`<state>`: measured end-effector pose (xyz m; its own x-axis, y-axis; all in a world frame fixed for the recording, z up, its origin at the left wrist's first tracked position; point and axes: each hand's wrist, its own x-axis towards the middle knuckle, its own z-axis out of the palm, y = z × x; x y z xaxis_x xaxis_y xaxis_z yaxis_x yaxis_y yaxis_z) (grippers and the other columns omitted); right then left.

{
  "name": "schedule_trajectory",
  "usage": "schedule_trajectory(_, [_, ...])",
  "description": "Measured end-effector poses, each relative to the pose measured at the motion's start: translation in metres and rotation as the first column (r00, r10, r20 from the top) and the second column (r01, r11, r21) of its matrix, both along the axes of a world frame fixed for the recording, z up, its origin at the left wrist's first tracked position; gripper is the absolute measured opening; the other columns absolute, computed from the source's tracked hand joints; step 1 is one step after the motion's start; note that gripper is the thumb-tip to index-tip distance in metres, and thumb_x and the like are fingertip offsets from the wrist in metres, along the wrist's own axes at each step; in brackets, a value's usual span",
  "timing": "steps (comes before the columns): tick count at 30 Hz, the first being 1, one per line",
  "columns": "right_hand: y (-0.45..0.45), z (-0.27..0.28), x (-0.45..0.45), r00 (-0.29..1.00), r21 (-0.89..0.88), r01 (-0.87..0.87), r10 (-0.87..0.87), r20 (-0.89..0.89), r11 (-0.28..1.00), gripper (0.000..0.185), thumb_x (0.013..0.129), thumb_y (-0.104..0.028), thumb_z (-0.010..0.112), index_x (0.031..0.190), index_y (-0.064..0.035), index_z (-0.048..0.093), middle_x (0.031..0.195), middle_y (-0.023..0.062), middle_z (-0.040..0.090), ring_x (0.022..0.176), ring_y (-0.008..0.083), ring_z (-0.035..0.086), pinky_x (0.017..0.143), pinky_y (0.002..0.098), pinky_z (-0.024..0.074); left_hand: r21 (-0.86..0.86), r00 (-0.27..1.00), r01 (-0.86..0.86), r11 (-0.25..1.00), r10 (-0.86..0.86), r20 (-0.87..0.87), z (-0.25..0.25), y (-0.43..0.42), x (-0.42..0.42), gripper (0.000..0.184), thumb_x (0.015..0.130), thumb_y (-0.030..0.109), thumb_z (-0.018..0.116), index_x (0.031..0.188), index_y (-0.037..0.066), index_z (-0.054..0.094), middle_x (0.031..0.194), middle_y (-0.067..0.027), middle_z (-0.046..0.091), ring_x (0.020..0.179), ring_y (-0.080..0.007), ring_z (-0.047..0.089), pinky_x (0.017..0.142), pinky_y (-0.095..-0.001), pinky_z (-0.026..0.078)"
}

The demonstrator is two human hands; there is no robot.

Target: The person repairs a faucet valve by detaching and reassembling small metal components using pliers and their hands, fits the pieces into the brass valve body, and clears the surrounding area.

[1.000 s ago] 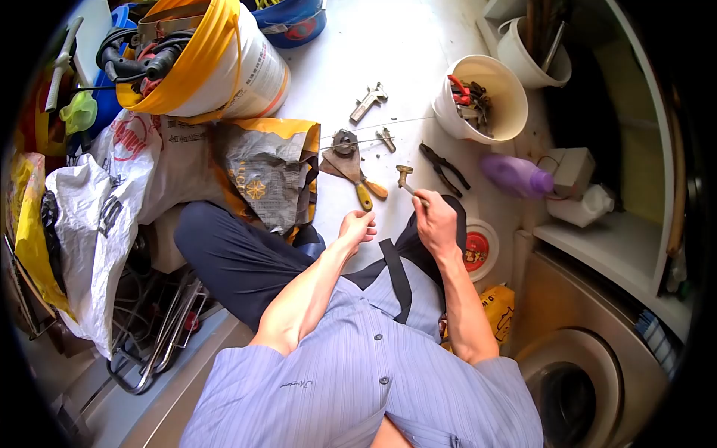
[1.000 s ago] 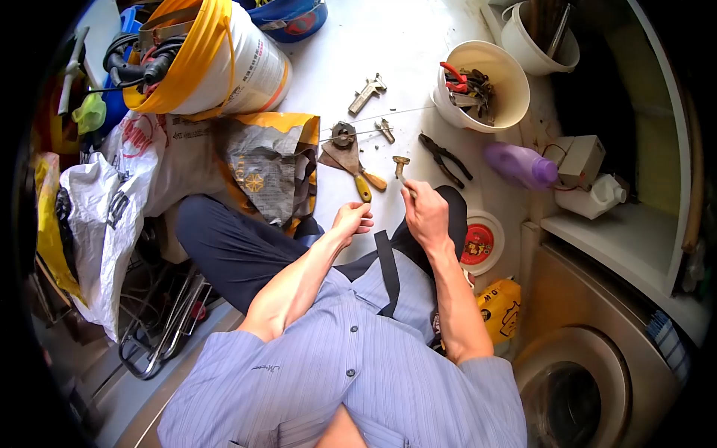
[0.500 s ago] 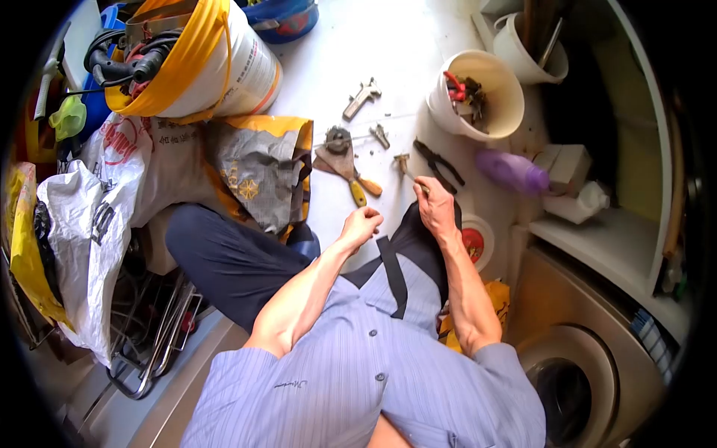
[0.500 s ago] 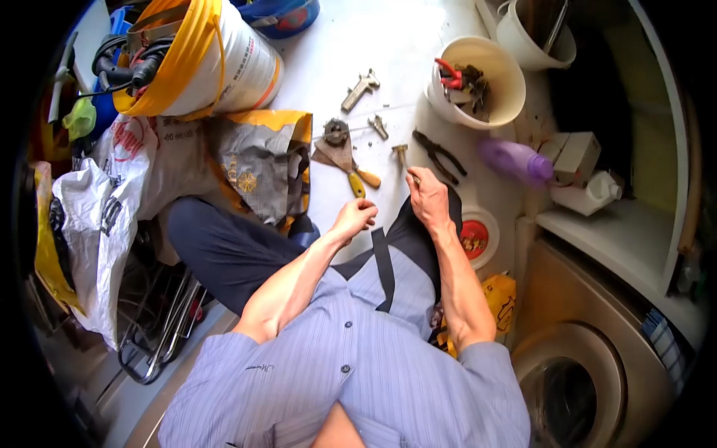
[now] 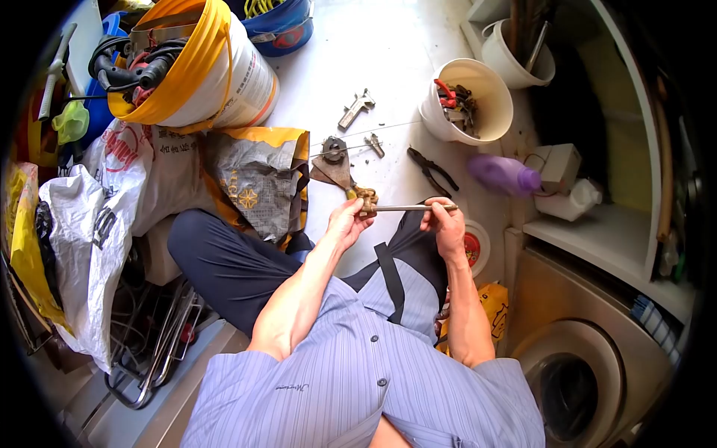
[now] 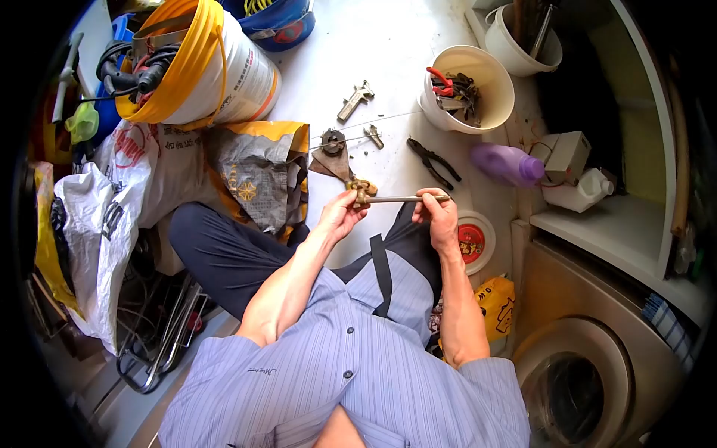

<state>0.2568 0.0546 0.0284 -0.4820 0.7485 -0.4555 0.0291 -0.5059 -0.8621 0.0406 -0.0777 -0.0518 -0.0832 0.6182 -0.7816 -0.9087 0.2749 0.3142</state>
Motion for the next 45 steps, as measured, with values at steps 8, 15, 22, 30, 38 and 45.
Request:
schedule_trajectory(8, [0.015,-0.023,0.019,0.939,-0.333,0.278,-0.328,-0.103,0.901,0.018,0.101,-0.020,0.055,0.097,-0.0040,0.063,0.071,0.0041,0.060,0.057,0.0163,0.057,0.053,0.0280,0.0446,0.287,0.993,0.027,0.957,-0.059,0.103,0.055,0.011,-0.002,0.045,0.094,0.011,0.069,0.135,0.009,0.054,0.122,-0.0124,0.067,0.105,-0.0200,0.065,0.086,-0.0366,0.054])
schedule_trajectory(15, [0.020,-0.040,0.024,0.907,-0.567,0.326,-0.420,-0.039,0.756,0.013,0.096,-0.016,0.061,0.088,-0.0056,0.061,0.067,0.0034,0.057,0.056,0.0150,0.053,0.050,0.0283,0.0402,0.429,0.987,0.039,0.903,-0.101,0.122,0.100,0.028,0.009,0.066,0.087,-0.006,0.071,0.146,0.008,0.044,0.133,-0.0132,0.061,0.116,-0.0218,0.063,0.093,-0.0321,0.056])
schedule_trajectory(22, [0.025,-0.050,0.018,0.933,-0.619,0.316,-0.354,0.064,0.720,0.013,0.092,-0.013,0.063,0.081,-0.0068,0.058,0.063,0.0030,0.055,0.050,0.0138,0.051,0.043,0.0278,0.0367,0.519,0.992,0.059,0.853,-0.107,0.063,0.127,0.038,0.026,0.076,0.084,-0.007,0.073,0.150,0.008,0.040,0.137,-0.0153,0.057,0.115,-0.0305,0.065,0.093,-0.0338,0.057])
schedule_trajectory(30, [0.024,-0.048,0.001,0.980,-0.594,0.184,-0.192,0.050,0.783,0.020,0.091,-0.018,0.059,0.079,-0.0021,0.061,0.068,0.0093,0.062,0.053,0.0164,0.057,0.043,0.0276,0.0407,0.551,0.993,0.062,0.832,-0.108,0.051,0.138,0.043,0.038,0.080,0.084,-0.006,0.074,0.153,0.008,0.036,0.141,-0.0169,0.053,0.116,-0.0309,0.064,0.093,-0.0366,0.058])
schedule_trajectory(38, [0.034,-0.071,-0.051,0.880,-0.172,0.042,0.045,0.473,0.984,0.025,0.086,-0.010,0.052,0.101,0.0083,0.061,0.080,0.0167,0.067,0.063,0.0233,0.067,0.052,0.0345,0.0531,-0.070,0.874,0.203,0.977,-0.213,-0.436,0.086,0.024,0.014,0.059,0.089,0.021,0.077,0.135,0.001,0.047,0.098,-0.0098,0.064,0.073,-0.0172,0.066,0.062,-0.0307,0.057])
schedule_trajectory(45, [0.056,-0.114,-0.109,0.501,0.437,-0.733,-0.020,0.865,0.521,0.028,0.088,-0.021,0.065,0.108,-0.0018,0.060,0.105,0.0207,0.058,0.098,0.0388,0.059,0.082,0.0531,0.0510,-0.321,0.964,0.154,0.935,-0.213,-0.158,-0.038,-0.037,-0.010,0.045,0.087,0.014,0.073,0.125,0.003,0.052,0.084,-0.0064,0.063,0.058,-0.0166,0.059,0.049,-0.0295,0.049])
